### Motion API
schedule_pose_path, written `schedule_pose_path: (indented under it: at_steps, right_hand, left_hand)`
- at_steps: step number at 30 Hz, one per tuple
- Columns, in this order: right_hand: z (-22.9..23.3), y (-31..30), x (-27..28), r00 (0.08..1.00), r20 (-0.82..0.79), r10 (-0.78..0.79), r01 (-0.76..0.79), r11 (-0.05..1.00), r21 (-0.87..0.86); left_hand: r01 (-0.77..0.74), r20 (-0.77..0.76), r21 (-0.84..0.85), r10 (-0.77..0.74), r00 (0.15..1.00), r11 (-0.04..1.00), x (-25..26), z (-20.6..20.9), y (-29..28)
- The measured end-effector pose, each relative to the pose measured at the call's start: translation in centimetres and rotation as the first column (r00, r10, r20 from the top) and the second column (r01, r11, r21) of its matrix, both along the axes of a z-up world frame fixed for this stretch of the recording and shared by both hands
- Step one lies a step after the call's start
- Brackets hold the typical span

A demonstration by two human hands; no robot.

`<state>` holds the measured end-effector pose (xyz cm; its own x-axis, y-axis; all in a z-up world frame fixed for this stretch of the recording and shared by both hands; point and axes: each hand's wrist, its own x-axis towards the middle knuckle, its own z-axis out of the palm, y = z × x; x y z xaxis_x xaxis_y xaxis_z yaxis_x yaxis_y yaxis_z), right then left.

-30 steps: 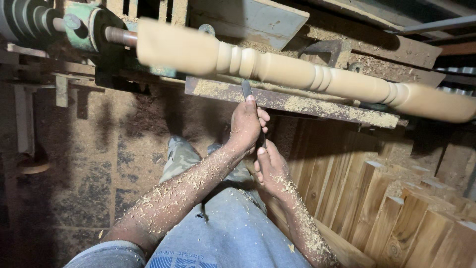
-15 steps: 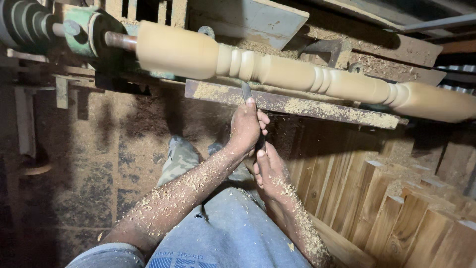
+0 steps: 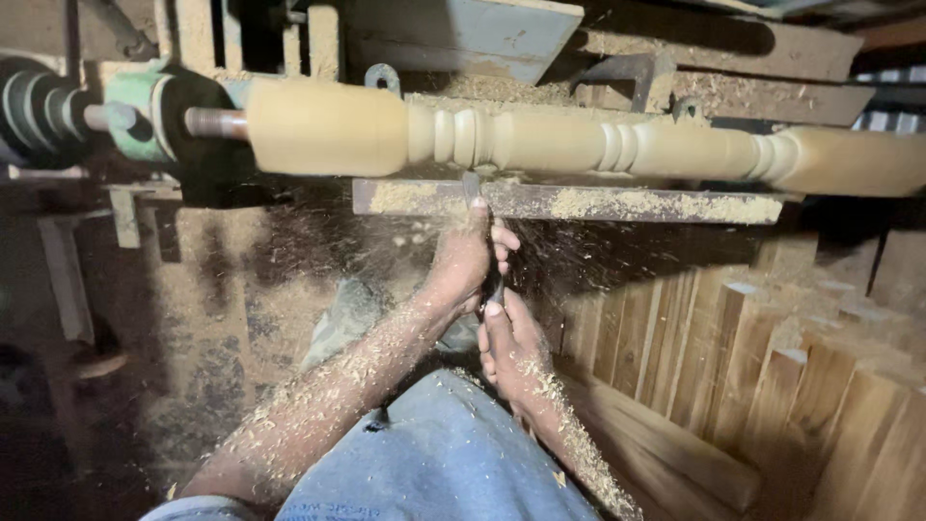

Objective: The person shapes a wooden spindle on a rotating lathe using a chisel, periodically pausing to measure the spindle with a measuring tape.

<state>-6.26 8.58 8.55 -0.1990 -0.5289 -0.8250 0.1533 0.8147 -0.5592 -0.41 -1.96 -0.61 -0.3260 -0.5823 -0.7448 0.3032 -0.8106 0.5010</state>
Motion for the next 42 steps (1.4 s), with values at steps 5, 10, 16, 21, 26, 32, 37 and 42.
schedule_pose_path:
  at_steps: [5, 10, 16, 21, 26, 32, 37, 42]
  right_hand:
    - [-0.3, 0.3, 2.4, 0.999, -0.028, -0.025, 0.023, 0.999, -0.044]
    - [-1.5, 0.1, 6.9, 0.967, 0.100, -0.234, 0.243, 0.965, -0.097]
    - [-3.7, 1.0, 8.0, 0.942, 0.014, -0.335, 0.333, 0.930, -0.155]
    - [-3.8, 1.8, -0.1, 0.998, -0.065, -0.006, 0.010, 0.998, 0.062]
    - [-1.8, 1.1, -3.3, 0.991, -0.071, 0.114, -0.113, 0.993, 0.017]
    - [-2.0, 0.2, -1.9, 0.991, -0.076, 0.108, -0.108, 0.994, 0.009]
    - [-2.2, 0.4, 2.4, 0.994, 0.005, -0.109, 0.109, 0.994, -0.003]
    - [-1.0, -0.7, 6.8, 0.954, 0.076, -0.292, 0.296, 0.954, -0.047]
  left_hand:
    - [0.140, 0.086, 0.066, -0.146, 0.986, 0.988, 1.2, 0.6, -1.5]
    - [0.226, 0.011, 0.210, -0.234, 0.972, 0.951, 3.3, 1.3, -2.9]
    - [0.372, -0.065, 0.048, -0.369, 0.927, 0.927, 3.9, 0.6, -2.9]
    - [0.029, -0.040, -0.061, -0.032, 0.999, 0.998, 0.4, -0.4, 0.6]
    - [-0.037, 0.108, -0.141, 0.052, 0.993, 0.989, -1.6, -0.5, 1.7]
    - [-0.027, 0.092, -0.043, 0.031, 0.995, 0.999, -1.0, -0.2, 0.2]
    - [0.084, -0.010, 0.095, -0.084, 0.996, 0.992, 1.4, 0.9, -1.3]
    - [0.249, -0.072, 0.235, -0.239, 0.968, 0.940, 3.5, 1.3, -3.5]
